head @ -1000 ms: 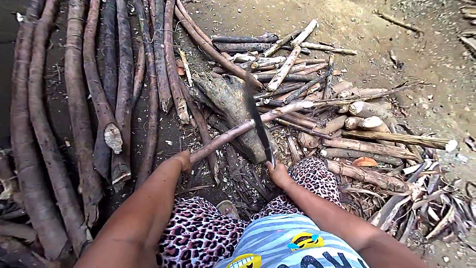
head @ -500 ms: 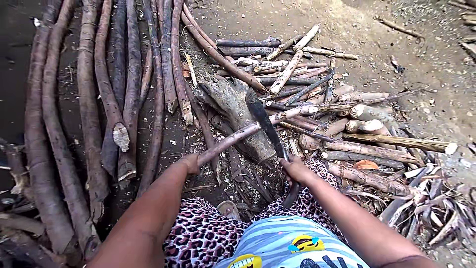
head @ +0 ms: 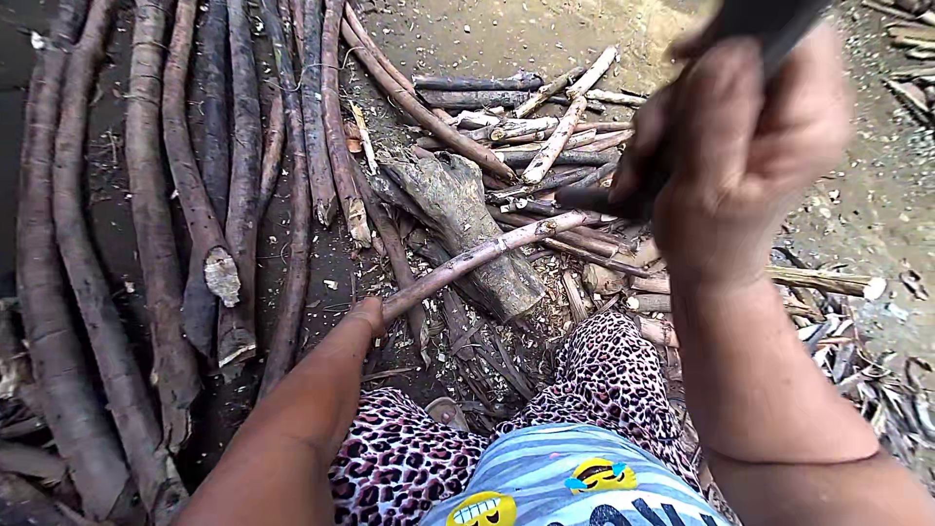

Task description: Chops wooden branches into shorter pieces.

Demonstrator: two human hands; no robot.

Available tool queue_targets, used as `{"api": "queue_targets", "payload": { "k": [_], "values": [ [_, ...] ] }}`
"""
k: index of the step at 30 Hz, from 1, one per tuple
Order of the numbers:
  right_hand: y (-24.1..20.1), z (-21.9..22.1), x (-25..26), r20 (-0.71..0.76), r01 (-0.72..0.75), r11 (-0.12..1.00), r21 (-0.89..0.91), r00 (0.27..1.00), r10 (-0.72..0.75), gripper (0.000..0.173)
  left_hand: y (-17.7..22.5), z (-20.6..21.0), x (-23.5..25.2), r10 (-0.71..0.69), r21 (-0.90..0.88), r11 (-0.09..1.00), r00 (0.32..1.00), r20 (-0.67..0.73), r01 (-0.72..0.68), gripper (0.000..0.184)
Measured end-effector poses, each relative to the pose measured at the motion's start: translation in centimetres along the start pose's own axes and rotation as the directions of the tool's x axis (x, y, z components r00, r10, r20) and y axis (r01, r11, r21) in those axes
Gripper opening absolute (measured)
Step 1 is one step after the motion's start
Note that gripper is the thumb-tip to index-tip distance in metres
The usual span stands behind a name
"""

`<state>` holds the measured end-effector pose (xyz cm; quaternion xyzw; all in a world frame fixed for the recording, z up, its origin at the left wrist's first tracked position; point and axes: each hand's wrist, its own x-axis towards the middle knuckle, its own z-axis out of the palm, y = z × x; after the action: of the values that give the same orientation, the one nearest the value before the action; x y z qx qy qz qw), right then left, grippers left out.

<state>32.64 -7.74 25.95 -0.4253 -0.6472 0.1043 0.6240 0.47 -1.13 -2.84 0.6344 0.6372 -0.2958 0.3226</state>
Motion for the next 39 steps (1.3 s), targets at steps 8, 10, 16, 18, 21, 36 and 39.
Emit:
{"api": "queue_targets", "payload": {
  "k": [8,10,16,18,21,36,39],
  "values": [
    [11.1,3.2,-21.9,0.259,-0.538,0.504,-0.675,0.467,0.846,0.045,-0.6,0.3,0.5,0.004,-0.011,1.000,1.000,0.004,-0.004,0.068],
    [12.3,4.1,-23.5,0.266,-0.584,0.265,-0.767,0.087,0.960,0.045,-0.9,0.4,0.9,0.012,-0.006,1.000,1.000,0.009,-0.012,0.067],
    [9.9,3.3,-20.1,0.304,-0.979,0.037,-0.200,-0.026,0.952,0.033,-2.1,-0.5,-1.0,-0.013,-0.110,0.994,0.996,-0.088,0.004,0.065],
    [9.3,1.7,-19.2,0.276,-0.990,0.068,-0.120,0.033,0.961,0.033,-2.3,-0.6,-1.9,0.001,-0.109,0.994,0.993,-0.121,-0.015,0.059],
    [8.0,-1.1,-16.1,0.238,-0.968,0.252,-0.018,0.241,0.941,0.029,-2.8,-0.6,-2.6,0.074,-0.086,0.993,0.995,-0.070,-0.080,0.050],
    [9.7,1.1,-18.5,0.082,-0.712,0.642,-0.284,0.649,0.756,0.042,-2.8,-0.5,-3.5,0.006,-0.174,0.985,0.997,0.082,0.009,0.038],
    [12.2,4.6,-26.2,0.268,-0.829,0.216,-0.516,0.083,0.960,0.038,-2.5,-0.7,-3.8,0.008,-0.152,0.988,0.997,0.080,0.004,0.034]
  ]
}}
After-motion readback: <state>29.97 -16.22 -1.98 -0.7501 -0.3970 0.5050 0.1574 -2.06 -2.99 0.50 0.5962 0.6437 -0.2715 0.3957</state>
